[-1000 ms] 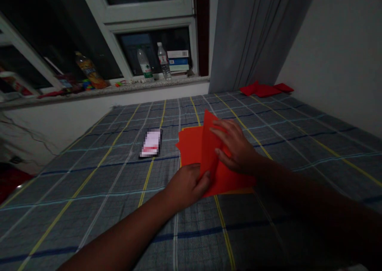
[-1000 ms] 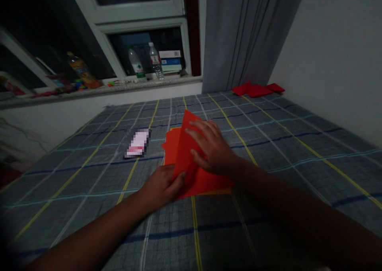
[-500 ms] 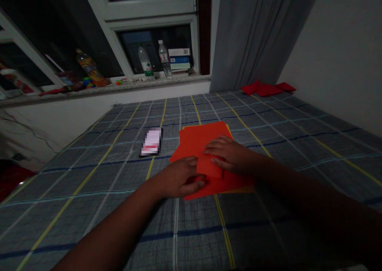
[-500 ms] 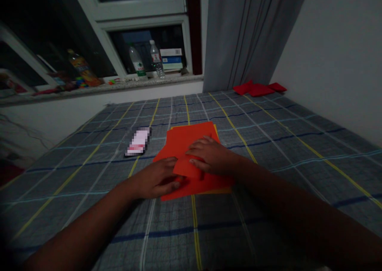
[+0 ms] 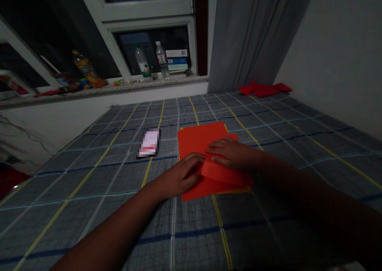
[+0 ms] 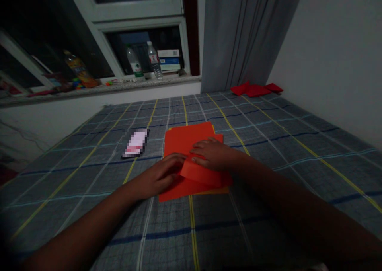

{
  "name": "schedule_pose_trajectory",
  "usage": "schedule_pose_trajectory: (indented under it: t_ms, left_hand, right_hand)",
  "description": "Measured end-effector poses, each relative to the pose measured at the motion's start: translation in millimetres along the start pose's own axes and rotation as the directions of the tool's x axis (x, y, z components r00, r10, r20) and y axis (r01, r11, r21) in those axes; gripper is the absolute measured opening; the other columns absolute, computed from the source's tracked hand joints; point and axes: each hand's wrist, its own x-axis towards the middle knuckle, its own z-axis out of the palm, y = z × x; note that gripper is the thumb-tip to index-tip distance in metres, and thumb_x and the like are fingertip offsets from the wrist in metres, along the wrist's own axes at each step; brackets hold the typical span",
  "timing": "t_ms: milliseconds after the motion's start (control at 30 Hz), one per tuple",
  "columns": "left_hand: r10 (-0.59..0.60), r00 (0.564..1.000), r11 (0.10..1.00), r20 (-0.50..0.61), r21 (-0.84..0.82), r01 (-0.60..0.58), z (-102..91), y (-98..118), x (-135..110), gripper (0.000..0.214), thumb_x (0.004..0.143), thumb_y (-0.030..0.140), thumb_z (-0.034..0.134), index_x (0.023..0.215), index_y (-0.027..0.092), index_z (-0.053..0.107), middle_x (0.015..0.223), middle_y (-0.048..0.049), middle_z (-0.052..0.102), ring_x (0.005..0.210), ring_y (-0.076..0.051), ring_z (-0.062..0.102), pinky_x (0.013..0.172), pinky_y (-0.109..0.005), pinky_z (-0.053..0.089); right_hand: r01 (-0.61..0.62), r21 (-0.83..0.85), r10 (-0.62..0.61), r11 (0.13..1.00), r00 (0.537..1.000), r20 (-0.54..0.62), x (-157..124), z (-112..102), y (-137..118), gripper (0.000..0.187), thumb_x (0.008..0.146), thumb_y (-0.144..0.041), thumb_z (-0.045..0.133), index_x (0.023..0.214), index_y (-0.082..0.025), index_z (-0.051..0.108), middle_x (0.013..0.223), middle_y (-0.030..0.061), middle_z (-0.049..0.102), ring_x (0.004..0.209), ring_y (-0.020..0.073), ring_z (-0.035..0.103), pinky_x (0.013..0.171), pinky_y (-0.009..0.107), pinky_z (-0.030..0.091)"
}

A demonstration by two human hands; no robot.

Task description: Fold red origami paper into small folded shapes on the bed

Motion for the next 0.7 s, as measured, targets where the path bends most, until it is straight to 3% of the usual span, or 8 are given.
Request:
schedule_pose_trajectory:
  t_ms: [133,233,367,467,700]
  left_hand:
    - [-0.094,0.993,0.979,-0.067,0.175,0.105,-3.3,-8.2,1.1,0.035,0.091,0.017,0.048,0.126,0.016,0.054,0.126,-0.0119,0.060,0.117,-0.023,0.057,0.105,-0.040,0.045]
    - [-0.117,0.993,0.935,-0.037,0.334,0.122,-6.9,-20.5,-0.6,0.030,0.093,0.020,0.049,0.121,0.014,0.059,0.124,-0.0130,0.062,0.120,-0.026,0.056,0.107,-0.042,0.043]
    - [-0.096,0.995,0.918,0.028,0.388,0.078,-8.5,-24.4,-3.0,0.031,0.093,0.020,0.050,0.120,0.013,0.062,0.131,-0.0129,0.061,0.124,-0.025,0.054,0.109,-0.039,0.042]
    - [-0.092,0.995,0.921,0.032,0.383,0.073,-7.9,-24.0,-4.0,0.031,0.093,0.021,0.051,0.120,0.014,0.064,0.132,-0.0128,0.060,0.125,-0.024,0.054,0.110,-0.038,0.042]
    - [-0.078,0.996,0.941,0.039,0.332,0.061,-7.3,-25.8,-3.7,0.032,0.096,0.024,0.048,0.122,0.015,0.065,0.133,-0.0116,0.061,0.124,-0.023,0.055,0.109,-0.038,0.042]
  right_hand:
    - [0.013,0.034,-0.014,0.999,1.000,0.023,0.5,5.5,3.0,0.046,0.101,-0.038,0.041,0.139,-0.017,0.057,0.145,0.0154,0.054,0.135,0.0298,0.047,0.112,0.050,0.032]
    - [0.032,0.068,-0.030,0.997,0.999,-0.034,2.4,11.0,6.2,0.049,0.097,-0.037,0.047,0.140,-0.014,0.054,0.145,0.0170,0.053,0.136,0.0287,0.046,0.113,0.048,0.033]
    - [0.009,0.061,-0.001,0.998,0.991,-0.130,6.6,12.9,7.2,0.041,0.087,-0.036,0.062,0.118,-0.010,0.063,0.126,0.0197,0.061,0.119,0.0305,0.054,0.102,0.044,0.043]
    - [0.015,0.049,-0.011,0.999,0.997,-0.080,6.8,8.4,5.4,0.032,0.088,-0.037,0.061,0.107,-0.012,0.066,0.112,0.0165,0.066,0.106,0.0287,0.059,0.097,0.043,0.046]
    - [0.003,-0.012,-0.002,1.000,0.999,0.047,-1.9,-0.8,-10.2,0.060,0.093,-0.050,0.054,0.135,-0.009,0.057,0.143,0.0215,0.053,0.130,0.0344,0.050,0.111,0.051,0.035]
